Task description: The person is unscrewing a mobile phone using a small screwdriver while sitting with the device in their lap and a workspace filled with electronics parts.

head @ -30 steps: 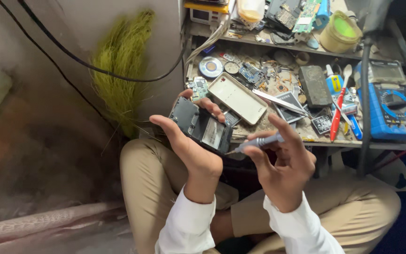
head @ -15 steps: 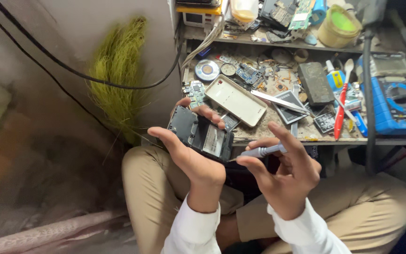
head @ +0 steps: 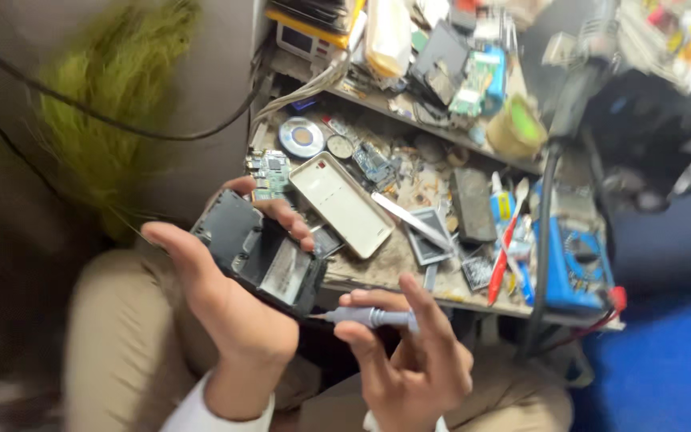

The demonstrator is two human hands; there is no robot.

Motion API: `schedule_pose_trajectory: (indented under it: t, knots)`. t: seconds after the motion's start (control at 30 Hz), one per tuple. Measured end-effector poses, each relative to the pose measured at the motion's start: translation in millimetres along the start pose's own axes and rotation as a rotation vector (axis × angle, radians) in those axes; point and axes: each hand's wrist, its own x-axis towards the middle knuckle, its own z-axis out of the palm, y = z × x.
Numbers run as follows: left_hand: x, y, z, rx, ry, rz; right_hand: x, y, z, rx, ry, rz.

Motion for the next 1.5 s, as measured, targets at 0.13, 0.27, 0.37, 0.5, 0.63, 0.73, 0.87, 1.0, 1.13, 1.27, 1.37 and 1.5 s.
schedule_pose_trajectory:
  t: [0.13,0.27,0.37,0.5,0.63,0.73,0.87,1.0,1.13,1.27,1.37,1.5]
  knots:
    - [0,-3,-10,-0.064,0.028,-0.005,-20,4,-9,-0.082,0.006,0.121]
    - [0,-4,-5,-0.044,0.028,-0.014,-23,5,-11,-0.005,-0.003,0.146]
    - [-1,-4,5,-0.026,-0.024,0.061,-14,4,-7,0.055,0.019,0.216]
    - [5,5,8,-0.126,0.003,-0.05,-1,3,-1,0.024,0.029,0.423]
    - [3,5,2,-0.115,0.016,-0.076,-15,13,-1,0.171,0.047,0.385]
    - [4,3,-3,-0.108,0.018,-0.074,-29,17,-8,0.262,0.021,0.37]
    - [10,3,1,-0.005,0.021,-0.076,-28,8,-3,0.305,0.069,0.391]
    - [8,1,-1,0.073,-0.013,-0.046,-9,-8,1,0.266,-0.02,0.29]
    - [9,0,4,0.101,0.007,-0.046,19,-20,1,0.408,-0.019,0.162]
    - [9,2,2,0.002,-0.016,-0.076,13,-16,11,0.241,0.053,0.142]
    - [5,0,-2,-0.006,-0.008,-0.075,1,-1,14,0.055,0.123,0.121]
    - [3,4,-1,0.049,0.045,-0.069,1,3,14,-0.074,0.117,0.124]
